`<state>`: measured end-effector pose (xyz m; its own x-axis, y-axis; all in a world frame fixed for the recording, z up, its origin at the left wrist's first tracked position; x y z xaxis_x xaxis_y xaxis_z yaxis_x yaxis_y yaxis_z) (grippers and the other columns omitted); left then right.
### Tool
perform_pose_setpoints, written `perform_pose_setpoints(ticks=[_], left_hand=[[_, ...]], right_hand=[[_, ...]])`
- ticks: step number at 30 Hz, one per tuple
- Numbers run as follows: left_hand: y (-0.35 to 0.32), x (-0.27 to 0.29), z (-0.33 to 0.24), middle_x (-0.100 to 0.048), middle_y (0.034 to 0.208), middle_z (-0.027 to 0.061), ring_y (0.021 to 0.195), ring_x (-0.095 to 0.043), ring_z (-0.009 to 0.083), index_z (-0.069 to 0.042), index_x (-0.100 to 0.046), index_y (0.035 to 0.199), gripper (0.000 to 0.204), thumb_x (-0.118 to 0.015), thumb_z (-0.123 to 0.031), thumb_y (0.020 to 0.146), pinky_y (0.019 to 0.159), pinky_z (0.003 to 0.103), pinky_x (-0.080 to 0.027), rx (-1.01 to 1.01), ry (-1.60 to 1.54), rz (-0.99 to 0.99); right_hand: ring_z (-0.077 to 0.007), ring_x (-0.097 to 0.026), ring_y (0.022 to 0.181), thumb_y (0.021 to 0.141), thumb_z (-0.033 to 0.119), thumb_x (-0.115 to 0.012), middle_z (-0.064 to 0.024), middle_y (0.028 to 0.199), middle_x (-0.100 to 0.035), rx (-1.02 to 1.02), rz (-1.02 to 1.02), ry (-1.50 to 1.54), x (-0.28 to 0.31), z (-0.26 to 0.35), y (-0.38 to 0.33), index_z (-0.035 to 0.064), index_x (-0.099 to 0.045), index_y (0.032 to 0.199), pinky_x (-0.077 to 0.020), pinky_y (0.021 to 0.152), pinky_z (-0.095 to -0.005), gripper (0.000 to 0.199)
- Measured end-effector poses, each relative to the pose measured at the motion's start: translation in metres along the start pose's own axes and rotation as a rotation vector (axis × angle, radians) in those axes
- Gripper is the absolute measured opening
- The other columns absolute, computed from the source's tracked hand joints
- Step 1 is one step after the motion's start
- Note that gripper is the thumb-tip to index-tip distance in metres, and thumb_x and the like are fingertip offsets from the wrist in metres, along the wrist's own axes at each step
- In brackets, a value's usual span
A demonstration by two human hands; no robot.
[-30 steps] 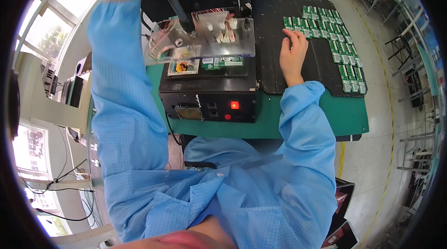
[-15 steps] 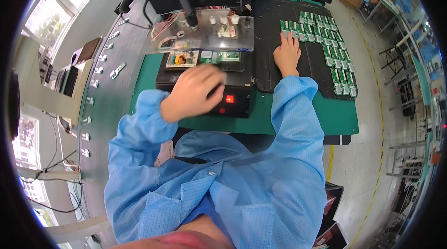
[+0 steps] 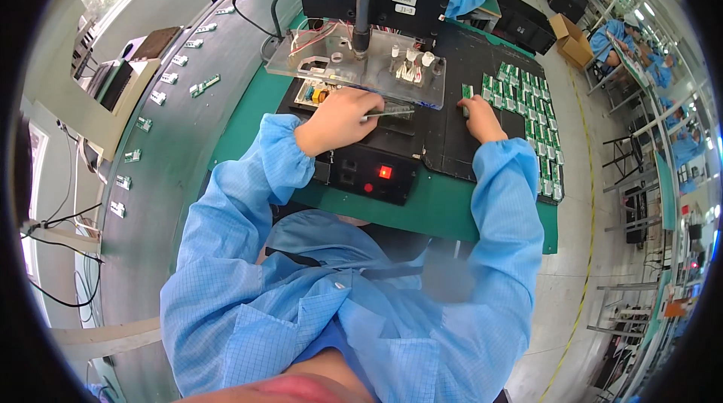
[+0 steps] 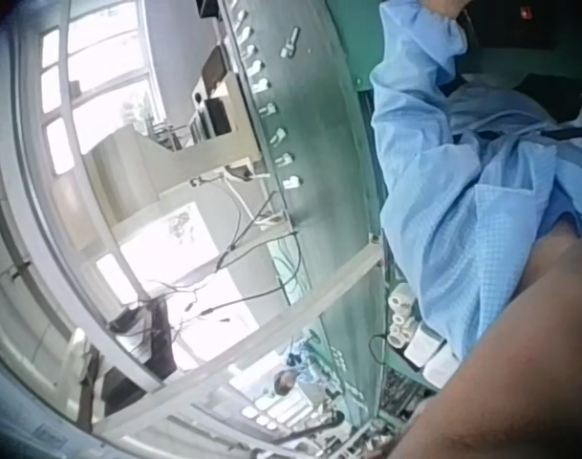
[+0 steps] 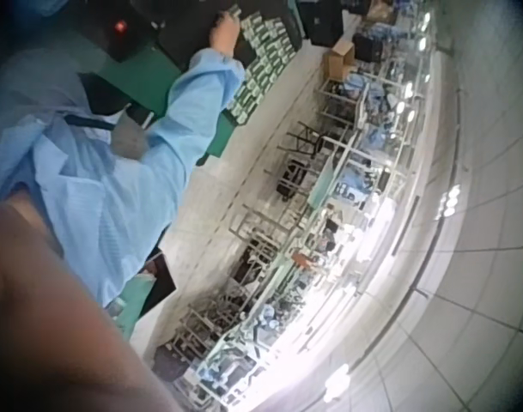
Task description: Testing printed circuit boards using a specialized test fixture and scanning barcodes.
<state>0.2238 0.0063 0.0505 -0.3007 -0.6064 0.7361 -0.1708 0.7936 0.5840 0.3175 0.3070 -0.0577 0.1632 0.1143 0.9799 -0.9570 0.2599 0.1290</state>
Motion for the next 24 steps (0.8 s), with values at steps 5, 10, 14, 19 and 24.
perform_pose_setpoints(ticks=[5,10,14,19,24], left_hand=[[-0.049,0.054,-0.07,-0.066,0.095,0.0139,0.092,-0.069,0.0318,-0.005,-0.062,0.09,0.021,-0.073,-0.006,0.072,0.08,0.046,-0.057,-0.455,0.015,-0.08],[-0.094,0.173,-0.01,-0.072,0.095,0.0145,0.097,-0.074,0.0299,-0.004,-0.062,0.091,0.018,-0.077,0.001,0.082,0.078,0.039,-0.061,-0.183,-0.036,-0.671],[-0.11,0.175,0.17,-0.07,0.108,0.012,0.095,-0.071,0.0228,-0.001,-0.062,0.109,0.016,-0.069,-0.008,0.096,0.085,0.038,-0.059,0.59,-0.708,-0.977],[-0.076,0.075,0.298,-0.068,0.114,0.0163,0.107,-0.068,0.0259,0.005,-0.06,0.112,0.02,-0.066,-0.008,0.098,0.097,0.037,-0.057,0.829,-1.264,-0.754],[-0.018,0.011,0.351,-0.067,0.117,0.0217,0.113,-0.067,0.0313,0.008,-0.06,0.114,0.021,-0.059,-0.008,0.102,0.101,0.037,-0.056,0.929,-1.67,-0.692]], right_hand=[[-0.0392,-0.064,0.109,0.087,0.005,-0.069,-0.0179,0.115,-0.065,0.001,0.142,0.123,0.014,0.023,-0.039,0.0035,-0.072,0.108,-0.0528,0.091,-0.0438,0.021],[-0.0364,-0.061,0.112,0.091,0.013,-0.071,-0.0149,0.117,-0.065,0.042,-0.071,0.068,0.024,0.038,-0.071,0.0026,-0.071,0.106,-0.0506,0.091,-0.0436,0.018],[-0.0349,-0.059,0.113,0.093,0.01,-0.069,-0.0151,0.121,-0.063,-0.043,-0.32,0.098,0.035,0.051,-0.096,0.0018,-0.069,0.113,-0.0493,0.095,-0.0428,0.022],[-0.0341,-0.059,0.112,0.091,0.002,-0.068,-0.0139,0.12,-0.062,-0.079,-0.666,0.208,0.08,0.136,-0.139,0.0031,-0.069,0.121,-0.0482,0.096,-0.0425,0.031],[-0.0309,-0.06,0.108,0.081,0.0,-0.074,-0.0084,0.114,-0.065,0.064,-0.644,0.123,0.098,0.253,-0.116,0.0076,-0.072,0.12,-0.0483,0.094,-0.0427,0.039]])
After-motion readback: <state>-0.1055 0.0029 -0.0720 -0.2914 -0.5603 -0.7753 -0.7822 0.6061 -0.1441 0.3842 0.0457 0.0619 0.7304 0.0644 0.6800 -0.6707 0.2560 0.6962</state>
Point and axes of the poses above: each hand's wrist, its own y-axis towards the middle knuckle, its own x-axis out of the back of the hand, z = x × y, the point moved 9 cm from there along y, towards the middle knuckle
